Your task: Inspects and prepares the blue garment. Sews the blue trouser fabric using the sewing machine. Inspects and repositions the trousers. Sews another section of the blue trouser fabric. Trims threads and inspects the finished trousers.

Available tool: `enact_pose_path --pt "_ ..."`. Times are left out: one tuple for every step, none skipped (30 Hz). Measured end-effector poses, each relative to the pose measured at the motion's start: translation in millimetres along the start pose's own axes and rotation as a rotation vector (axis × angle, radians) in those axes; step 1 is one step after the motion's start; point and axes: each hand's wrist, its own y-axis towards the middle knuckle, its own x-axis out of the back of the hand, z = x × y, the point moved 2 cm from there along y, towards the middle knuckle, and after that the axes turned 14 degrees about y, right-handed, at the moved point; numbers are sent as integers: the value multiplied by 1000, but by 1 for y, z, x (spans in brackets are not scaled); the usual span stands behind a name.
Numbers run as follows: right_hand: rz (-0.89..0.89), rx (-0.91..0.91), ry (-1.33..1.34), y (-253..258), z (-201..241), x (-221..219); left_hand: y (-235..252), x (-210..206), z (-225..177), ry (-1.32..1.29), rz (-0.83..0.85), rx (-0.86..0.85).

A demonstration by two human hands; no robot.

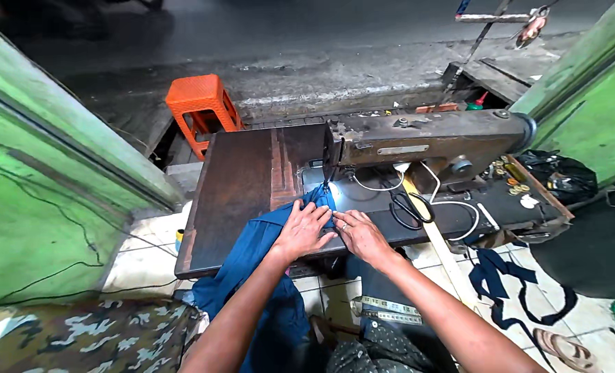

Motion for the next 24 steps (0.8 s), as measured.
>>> enact_pose_path --pt "4 1 -4 1 -1 0 1 -2 1 13 -12 4" --pt "8 -1 -6 3 -1 1 3 -3 2 21 -27 9" --pt "17 -12 -5 5 -2 2 5 -4 3 25 -32 13" --pt "33 -26 -4 7 -3 3 7 -5 3 31 -26 19" --pt "48 -37 -5 10 -3 4 9 -5 5 33 -17 25" --pt "59 -45 -6 12 -3 5 10 -5 6 29 -8 31" --pt "67 -51 -7 14 -3 6 13 -4 8 25 5 36" --pt "72 -55 -8 17 -3 7 15 -3 9 18 38 39" --pt "85 -66 -9 19 -4 8 17 -2 10 15 60 39" --pt "98 -77 -8 21 -4 8 19 -2 12 18 60 40" --pt "111 -87 -6 23 -5 8 20 -3 14 21 52 41" --pt "119 -95 -7 25 -6 8 22 -4 15 25 42 40" --pt "123 -100 -9 27 -7 8 23 -4 17 29 37 41" --pt "125 -104 -12 29 -8 8 24 -5 18 35 37 43" --pt "129 -108 -13 31 -9 8 26 -6 20 41 29 43" --pt "141 -115 -11 34 -9 8 27 -7 22 46 22 42" --pt "157 -124 -10 37 -10 9 29 -8 24 52 19 42" --pt "162 -130 -4 39 -10 9 30 -7 26 60 26 43" --pt "167 -139 3 41 -10 9 31 -5 28 64 48 43" --pt "177 -152 7 43 -10 10 33 -1 30 61 77 42" --pt "186 -165 8 46 -11 11 36 4 33 56 85 39" --pt "194 -177 7 47 -12 12 38 8 37 53 69 32" --pt "200 -189 3 49 -12 13 41 13 42 54 66 24" --pt "206 -200 0 51 -13 15 44 20 47 68 82 9"
